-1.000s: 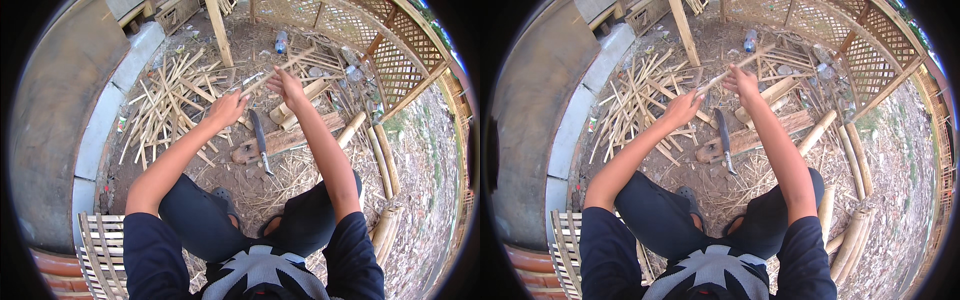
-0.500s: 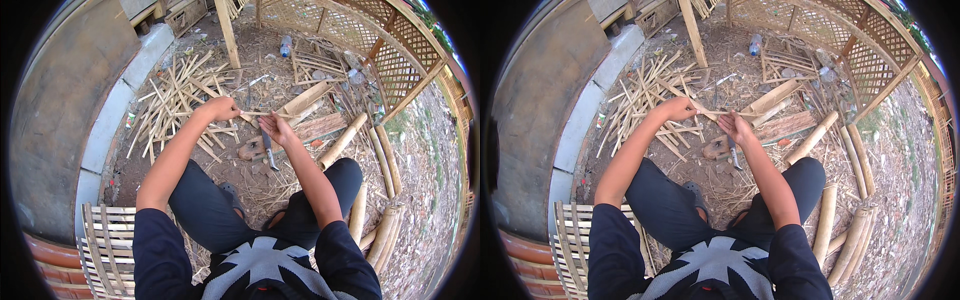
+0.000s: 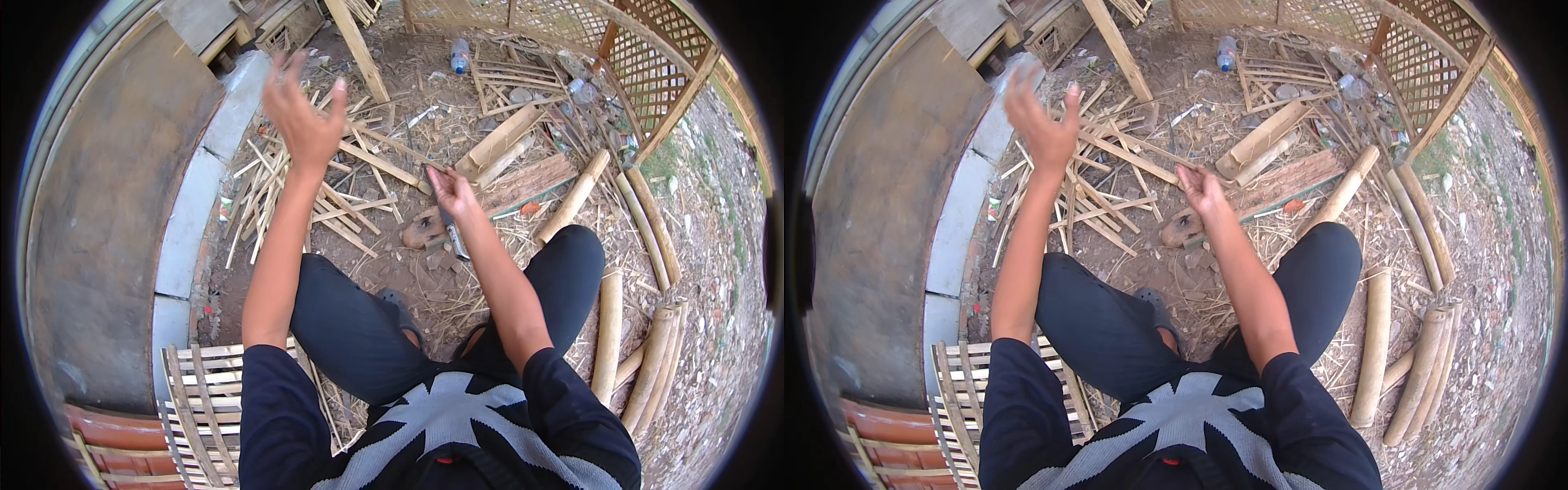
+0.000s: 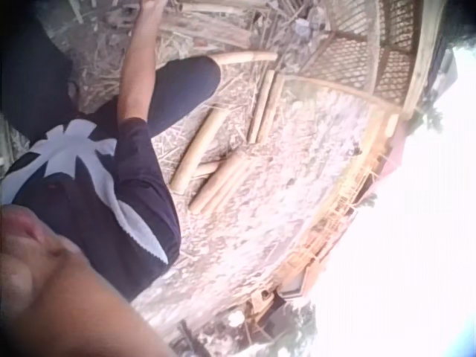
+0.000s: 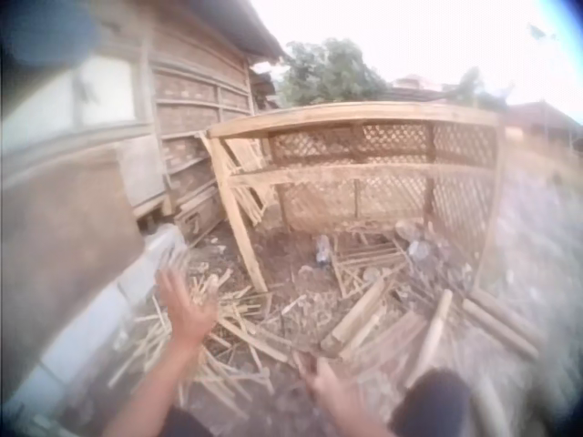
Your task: The person shaves a strip of bamboo using a knife, holding the bamboo piece and repeatedly sliding the blade along its length to smooth it.
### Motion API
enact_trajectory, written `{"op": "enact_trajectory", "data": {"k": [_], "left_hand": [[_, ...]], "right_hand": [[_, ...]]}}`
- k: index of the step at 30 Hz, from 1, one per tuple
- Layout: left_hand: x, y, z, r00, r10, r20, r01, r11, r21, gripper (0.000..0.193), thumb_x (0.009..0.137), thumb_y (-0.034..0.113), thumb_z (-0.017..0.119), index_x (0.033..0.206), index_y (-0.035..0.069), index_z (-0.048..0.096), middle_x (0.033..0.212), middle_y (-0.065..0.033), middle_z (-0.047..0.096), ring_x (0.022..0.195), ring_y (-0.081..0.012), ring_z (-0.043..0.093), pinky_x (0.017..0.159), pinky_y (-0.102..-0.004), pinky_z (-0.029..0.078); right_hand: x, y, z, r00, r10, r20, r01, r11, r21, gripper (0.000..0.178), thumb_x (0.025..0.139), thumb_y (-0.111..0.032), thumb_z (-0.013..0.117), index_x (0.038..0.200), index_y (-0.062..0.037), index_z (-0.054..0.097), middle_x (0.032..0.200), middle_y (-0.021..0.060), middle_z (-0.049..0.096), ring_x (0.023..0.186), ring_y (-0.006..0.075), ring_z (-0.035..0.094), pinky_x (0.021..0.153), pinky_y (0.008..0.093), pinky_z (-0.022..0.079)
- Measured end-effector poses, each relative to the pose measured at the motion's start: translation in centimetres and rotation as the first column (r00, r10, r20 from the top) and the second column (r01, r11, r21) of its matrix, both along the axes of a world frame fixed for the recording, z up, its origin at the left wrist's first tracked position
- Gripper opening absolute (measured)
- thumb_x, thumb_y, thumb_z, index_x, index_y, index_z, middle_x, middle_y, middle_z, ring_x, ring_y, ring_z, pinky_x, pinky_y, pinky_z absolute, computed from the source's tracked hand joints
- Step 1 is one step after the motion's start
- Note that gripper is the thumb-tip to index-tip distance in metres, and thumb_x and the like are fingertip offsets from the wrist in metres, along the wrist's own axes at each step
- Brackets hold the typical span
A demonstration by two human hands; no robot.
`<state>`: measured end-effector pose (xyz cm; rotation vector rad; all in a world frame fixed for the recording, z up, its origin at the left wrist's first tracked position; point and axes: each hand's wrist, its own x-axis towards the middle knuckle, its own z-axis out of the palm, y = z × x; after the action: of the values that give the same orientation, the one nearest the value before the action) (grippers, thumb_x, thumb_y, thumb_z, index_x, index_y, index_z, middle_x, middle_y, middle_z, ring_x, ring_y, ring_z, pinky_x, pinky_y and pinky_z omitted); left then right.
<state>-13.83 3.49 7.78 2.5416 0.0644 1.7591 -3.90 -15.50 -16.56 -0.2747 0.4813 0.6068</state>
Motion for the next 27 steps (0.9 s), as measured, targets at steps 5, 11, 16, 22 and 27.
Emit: {"op": "enact_trajectory", "data": {"k": [5, 11, 16, 22, 27], "left_hand": [[1.8, -0.3, -1.6, 0.944, -0.218, 0.246, 0.329, 0.622, -0.711, 0.074, 0.095, 0.045, 0.061, 0.144, 0.001, 0.028, 0.140, -0.0265, 0.039, 0.129, -0.0357, 0.043, 0.109, -0.0482, 0.032], [3.6, -1.0, -3.9, 0.787, -0.578, 0.215, 0.373, 0.167, -0.913, 0.038, 0.103, 0.037, 0.049, 0.114, 0.001, 0.050, 0.097, -0.0125, 0.061, 0.093, -0.0245, 0.066, 0.094, -0.0411, 0.050], [4.3, -1.5, -4.6, 0.657, -0.688, 0.307, 0.404, -0.021, -0.914, 0.036, 0.104, 0.038, 0.046, 0.091, 0.005, 0.055, 0.074, -0.0057, 0.056, 0.075, -0.0217, 0.065, 0.075, -0.0353, 0.053], [3.9, -1.2, -4.8, 0.638, -0.649, 0.414, 0.403, -0.177, -0.898, 0.043, 0.104, 0.037, 0.046, 0.069, 0.014, 0.033, 0.060, 0.0032, 0.030, 0.051, -0.0095, 0.030, 0.050, -0.0267, 0.031], [4.5, -1.2, -4.6, 0.621, -0.655, 0.431, 0.394, -0.214, -0.894, 0.044, 0.104, 0.038, 0.045, 0.068, 0.016, 0.033, 0.058, 0.0040, 0.029, 0.050, -0.0086, 0.029, 0.046, -0.0251, 0.025]], "right_hand": [[-2.0, 3.5, -2.3, 0.998, 0.039, -0.057, -0.030, 0.989, 0.147, 0.037, 0.104, -0.012, 0.032, 0.121, 0.0180, 0.046, 0.122, 0.0302, 0.058, 0.113, 0.0357, 0.061, 0.099, 0.0395, 0.056], [-3.8, 4.3, -6.1, 0.980, 0.099, -0.175, -0.055, 0.970, 0.239, 0.041, 0.105, -0.016, 0.032, 0.127, 0.0172, 0.043, 0.126, 0.0295, 0.056, 0.116, 0.0367, 0.060, 0.101, 0.0405, 0.054], [-5.0, 3.4, -7.7, 0.977, 0.175, -0.123, -0.146, 0.966, 0.215, 0.045, 0.106, -0.021, 0.034, 0.131, 0.0155, 0.041, 0.130, 0.0289, 0.054, 0.123, 0.0354, 0.056, 0.101, 0.0408, 0.053], [-6.2, 1.0, -6.6, 0.813, 0.581, 0.024, -0.523, 0.749, -0.407, 0.055, 0.101, -0.039, 0.049, 0.121, 0.0123, 0.053, 0.121, 0.0254, 0.060, 0.107, 0.0326, 0.064, 0.091, 0.0401, 0.058], [-8.9, -4.8, -14.7, 0.803, 0.596, 0.009, 0.294, -0.383, -0.876, 0.054, 0.087, -0.042, 0.066, 0.116, 0.0020, 0.056, 0.097, 0.0241, 0.067, 0.092, 0.0383, 0.067, 0.083, 0.0505, 0.053]]}}
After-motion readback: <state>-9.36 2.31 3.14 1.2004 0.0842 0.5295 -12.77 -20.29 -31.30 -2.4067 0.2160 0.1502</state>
